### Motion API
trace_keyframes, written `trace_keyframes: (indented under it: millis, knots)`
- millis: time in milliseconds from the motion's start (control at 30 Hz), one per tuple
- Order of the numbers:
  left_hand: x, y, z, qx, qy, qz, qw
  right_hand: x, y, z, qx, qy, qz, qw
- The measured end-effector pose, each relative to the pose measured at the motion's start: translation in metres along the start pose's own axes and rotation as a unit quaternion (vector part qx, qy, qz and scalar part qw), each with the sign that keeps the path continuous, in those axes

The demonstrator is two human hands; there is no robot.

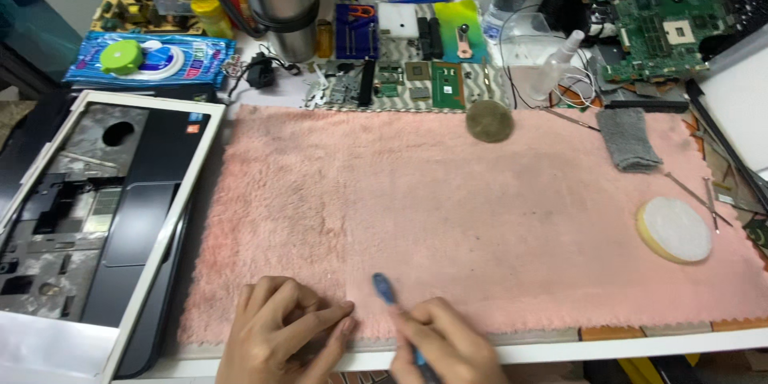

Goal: The person wipes a rectangular plastic sheet, applies liquid from a spray bottle, and uses a toothbrush to scrub the surface before finishing with a sponge.

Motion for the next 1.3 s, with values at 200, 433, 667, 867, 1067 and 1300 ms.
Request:
trace_keyframes:
  millis: [200,433,667,867,1067,1300]
  knots:
    - [0.003,0.0,0.0,-0.011,0.027,0.007,1.0,0.001,0.031,-0.019,-0.036,-0.07,-0.014,0.997]
    - [0.003,-0.003,0.004,-0.035,0.006,0.036,0.999,-0.007,-0.006,0.02,-0.027,0.013,-0.036,0.999]
    - [0.011,0.007,0.002,-0.067,0.005,0.025,0.997,0.011,-0.093,0.119,0.108,0.128,0.044,0.985]
    - [0.018,0.01,-0.005,-0.103,-0.027,0.077,0.991,0.016,-0.15,0.155,0.204,0.187,0.1,0.956]
    - [-0.006,-0.003,0.015,-0.074,-0.006,0.064,0.995,0.019,-0.138,0.151,0.241,0.138,0.116,0.954]
    - [-0.009,-0.005,0.022,-0.019,0.038,0.012,0.999,-0.004,-0.065,0.089,0.115,0.104,0.038,0.987]
Point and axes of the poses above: each hand's wrist, its own x-axis away from the middle knuckle, its own y-axis out of the palm, z = x × y, the point moved 10 cm from there along -x, towards the middle knuckle, and after that the axes turned 4 degrees about x, right-handed, at the moved point
